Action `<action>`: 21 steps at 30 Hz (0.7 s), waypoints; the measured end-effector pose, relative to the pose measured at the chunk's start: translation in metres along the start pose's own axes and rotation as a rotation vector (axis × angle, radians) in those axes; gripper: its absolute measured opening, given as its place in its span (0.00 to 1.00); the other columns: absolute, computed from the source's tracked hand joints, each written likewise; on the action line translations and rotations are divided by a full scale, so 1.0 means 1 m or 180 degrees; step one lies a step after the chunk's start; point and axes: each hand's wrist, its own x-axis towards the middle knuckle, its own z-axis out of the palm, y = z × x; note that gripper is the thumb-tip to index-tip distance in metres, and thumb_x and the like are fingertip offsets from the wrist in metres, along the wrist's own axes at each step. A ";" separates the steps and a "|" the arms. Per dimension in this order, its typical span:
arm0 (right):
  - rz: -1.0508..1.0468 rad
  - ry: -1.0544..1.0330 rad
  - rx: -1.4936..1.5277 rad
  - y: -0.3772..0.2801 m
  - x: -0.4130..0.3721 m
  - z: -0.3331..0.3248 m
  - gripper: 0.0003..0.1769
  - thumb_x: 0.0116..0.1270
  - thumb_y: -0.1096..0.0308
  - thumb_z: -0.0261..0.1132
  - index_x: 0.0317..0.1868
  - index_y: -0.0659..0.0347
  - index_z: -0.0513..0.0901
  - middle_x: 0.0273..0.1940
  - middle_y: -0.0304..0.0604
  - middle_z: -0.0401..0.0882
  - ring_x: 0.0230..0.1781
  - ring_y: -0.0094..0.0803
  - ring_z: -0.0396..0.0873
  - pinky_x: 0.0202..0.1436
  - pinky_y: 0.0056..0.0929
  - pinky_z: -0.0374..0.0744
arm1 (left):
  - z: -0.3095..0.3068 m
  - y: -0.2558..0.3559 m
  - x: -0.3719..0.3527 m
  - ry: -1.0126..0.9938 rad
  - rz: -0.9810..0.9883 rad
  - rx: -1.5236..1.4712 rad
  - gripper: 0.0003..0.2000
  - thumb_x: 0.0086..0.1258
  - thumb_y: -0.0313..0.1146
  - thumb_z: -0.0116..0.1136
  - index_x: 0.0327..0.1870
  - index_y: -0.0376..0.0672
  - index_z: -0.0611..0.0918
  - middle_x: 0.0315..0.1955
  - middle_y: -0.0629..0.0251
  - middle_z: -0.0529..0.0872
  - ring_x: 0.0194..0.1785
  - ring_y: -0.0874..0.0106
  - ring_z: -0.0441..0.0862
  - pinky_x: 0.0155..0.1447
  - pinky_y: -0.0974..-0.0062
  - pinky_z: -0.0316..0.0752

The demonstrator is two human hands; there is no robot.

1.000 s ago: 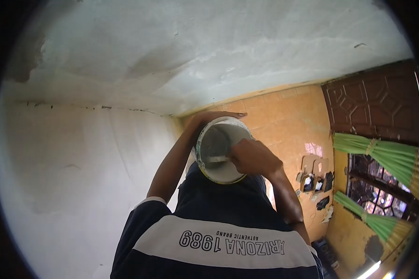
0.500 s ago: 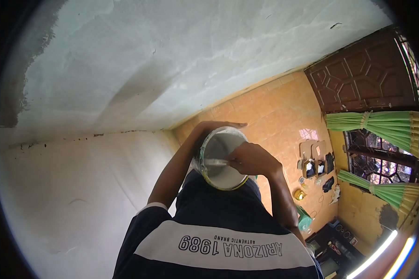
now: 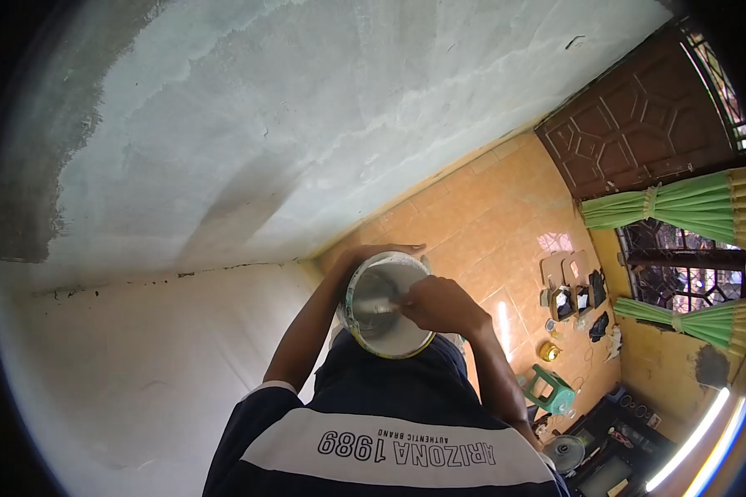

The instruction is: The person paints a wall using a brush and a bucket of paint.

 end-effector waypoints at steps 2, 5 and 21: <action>0.0059 0.0362 -0.0146 -0.006 0.005 0.022 0.14 0.73 0.64 0.63 0.50 0.54 0.94 0.38 0.53 0.90 0.42 0.54 0.89 0.49 0.54 0.86 | -0.001 0.006 0.001 -0.0005 0.0025 0.0000 0.27 0.78 0.64 0.64 0.52 0.45 0.90 0.44 0.60 0.92 0.46 0.67 0.90 0.56 0.61 0.85; 0.0155 0.0273 -0.0495 -0.013 0.021 0.066 0.15 0.72 0.68 0.61 0.50 0.53 0.94 0.39 0.54 0.90 0.42 0.54 0.90 0.48 0.53 0.86 | -0.011 0.007 -0.003 -0.0042 0.0039 0.0076 0.27 0.78 0.63 0.64 0.52 0.45 0.90 0.44 0.60 0.92 0.47 0.67 0.90 0.56 0.61 0.85; -0.0592 0.1797 0.1454 0.028 -0.054 -0.079 0.18 0.80 0.70 0.67 0.67 0.57 0.88 0.32 0.46 0.82 0.33 0.32 0.81 0.42 0.32 0.79 | -0.008 0.050 -0.050 -0.0579 0.0815 0.0799 0.27 0.78 0.63 0.63 0.53 0.44 0.89 0.45 0.59 0.92 0.47 0.66 0.90 0.56 0.61 0.86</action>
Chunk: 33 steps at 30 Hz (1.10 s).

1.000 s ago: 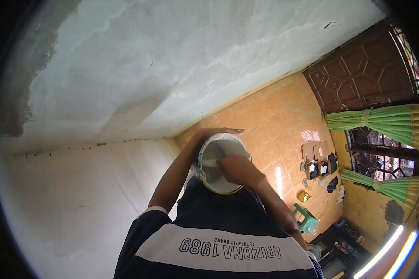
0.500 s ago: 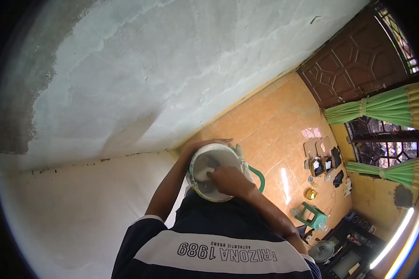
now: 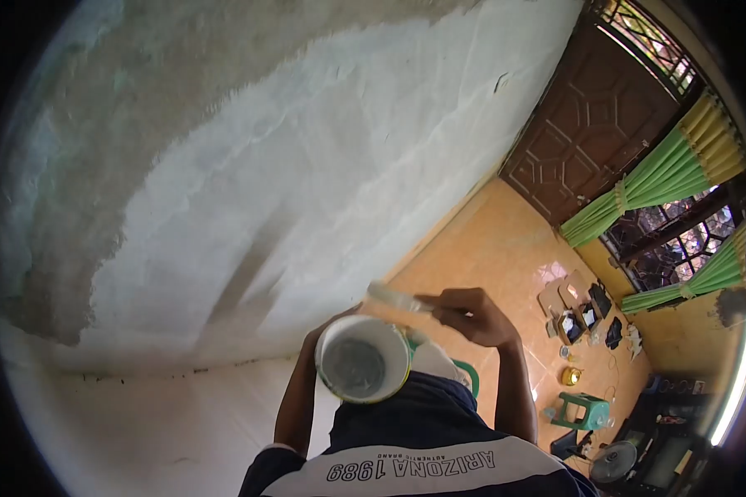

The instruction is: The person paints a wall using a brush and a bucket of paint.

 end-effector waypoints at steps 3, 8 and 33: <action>0.0235 0.0761 0.0585 0.020 0.012 -0.031 0.22 0.80 0.75 0.66 0.71 0.63 0.84 0.36 0.37 0.82 0.37 0.21 0.78 0.41 0.26 0.78 | 0.018 0.034 -0.027 -0.0192 -0.1094 0.0338 0.36 0.81 0.71 0.51 0.63 0.42 0.86 0.53 0.59 0.92 0.54 0.65 0.89 0.61 0.58 0.85; -0.0160 0.1353 0.0594 0.031 0.058 -0.088 0.23 0.79 0.77 0.65 0.73 0.63 0.83 0.39 0.36 0.84 0.39 0.21 0.79 0.45 0.26 0.79 | 0.026 0.039 -0.022 0.0002 -0.0900 0.0121 0.36 0.79 0.72 0.53 0.57 0.43 0.89 0.46 0.59 0.93 0.45 0.63 0.90 0.55 0.57 0.86; -0.1249 0.2240 -0.2430 -0.033 0.247 -0.243 0.20 0.71 0.74 0.66 0.61 0.54 0.91 0.36 0.57 0.87 0.36 0.56 0.87 0.41 0.50 0.85 | 0.077 0.045 0.008 0.0578 -0.0741 -0.0091 0.33 0.78 0.70 0.56 0.48 0.44 0.90 0.39 0.61 0.92 0.40 0.63 0.89 0.51 0.55 0.86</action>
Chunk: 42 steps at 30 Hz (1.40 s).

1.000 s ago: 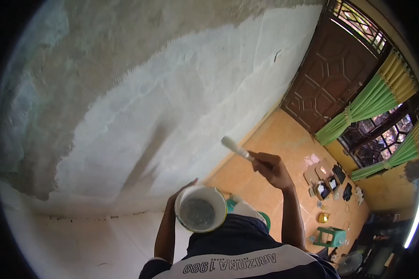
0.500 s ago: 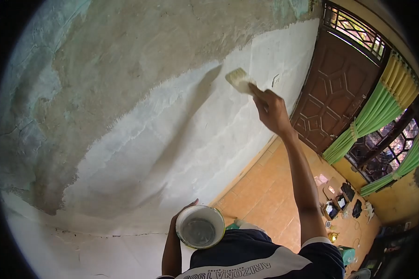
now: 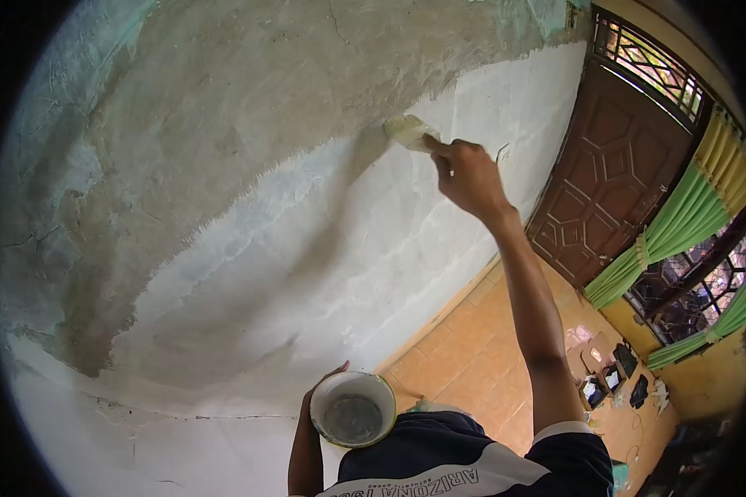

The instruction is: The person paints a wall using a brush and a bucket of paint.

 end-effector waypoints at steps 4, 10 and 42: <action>0.0229 0.0113 -0.0026 -0.003 0.007 -0.026 0.20 0.74 0.74 0.68 0.63 0.50 0.91 0.33 0.51 0.86 0.31 0.49 0.85 0.39 0.46 0.82 | 0.004 0.005 0.002 0.0042 0.0009 -0.0094 0.32 0.78 0.70 0.57 0.47 0.45 0.90 0.39 0.61 0.92 0.39 0.64 0.89 0.49 0.55 0.86; -0.0203 -0.0253 -0.0054 0.025 0.006 0.002 0.19 0.71 0.74 0.66 0.60 0.52 0.93 0.38 0.54 0.88 0.37 0.54 0.87 0.42 0.49 0.85 | 0.035 0.006 -0.016 0.0278 0.0155 -0.0162 0.27 0.77 0.66 0.62 0.42 0.47 0.89 0.35 0.65 0.91 0.35 0.66 0.88 0.45 0.58 0.85; -0.0317 0.0187 -0.0078 0.022 0.003 0.037 0.19 0.71 0.78 0.68 0.61 0.65 0.88 0.31 0.56 0.82 0.30 0.53 0.84 0.35 0.49 0.81 | 0.085 -0.019 -0.021 0.0397 0.0222 -0.0544 0.26 0.73 0.64 0.68 0.39 0.45 0.89 0.34 0.62 0.91 0.34 0.65 0.88 0.44 0.60 0.86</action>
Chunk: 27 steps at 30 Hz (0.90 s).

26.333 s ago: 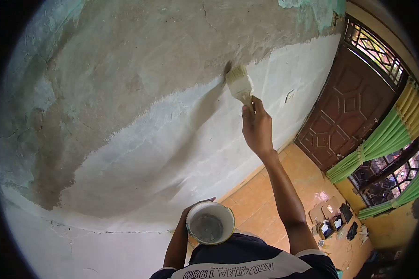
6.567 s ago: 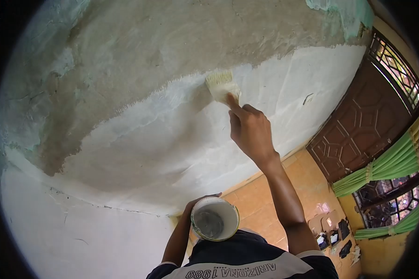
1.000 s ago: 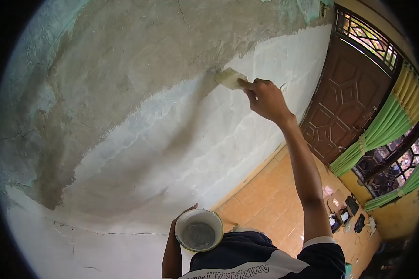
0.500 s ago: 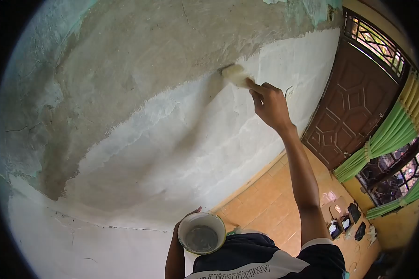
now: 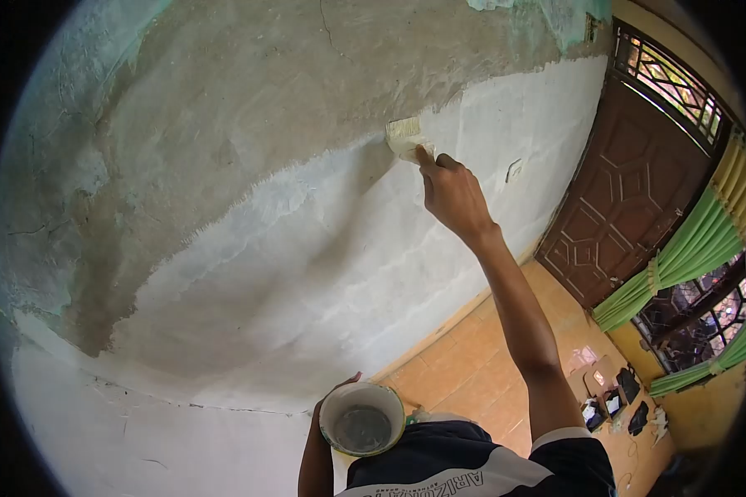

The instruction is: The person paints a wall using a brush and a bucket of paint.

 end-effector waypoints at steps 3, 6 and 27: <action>-0.0292 -0.0190 0.0665 0.021 0.003 -0.023 0.23 0.72 0.77 0.65 0.66 0.65 0.86 0.33 0.56 0.83 0.30 0.49 0.85 0.39 0.47 0.83 | 0.008 0.003 0.007 -0.0025 -0.0059 0.0176 0.26 0.74 0.65 0.68 0.38 0.46 0.89 0.32 0.64 0.91 0.33 0.66 0.88 0.44 0.60 0.85; 0.0313 -0.0277 0.0909 0.024 -0.009 -0.039 0.25 0.72 0.80 0.65 0.69 0.64 0.84 0.34 0.55 0.83 0.28 0.46 0.83 0.38 0.42 0.82 | 0.023 0.010 0.001 0.0371 0.0555 0.0406 0.24 0.73 0.63 0.71 0.37 0.48 0.89 0.32 0.66 0.90 0.33 0.68 0.87 0.44 0.60 0.85; 0.1734 -0.0072 0.2364 -0.035 0.002 -0.005 0.16 0.83 0.67 0.62 0.41 0.76 0.81 0.25 0.47 0.84 0.14 0.30 0.83 0.14 0.32 0.74 | -0.008 0.049 0.025 -0.0153 -0.0011 0.0663 0.21 0.73 0.60 0.73 0.35 0.51 0.88 0.30 0.70 0.89 0.32 0.71 0.85 0.45 0.64 0.84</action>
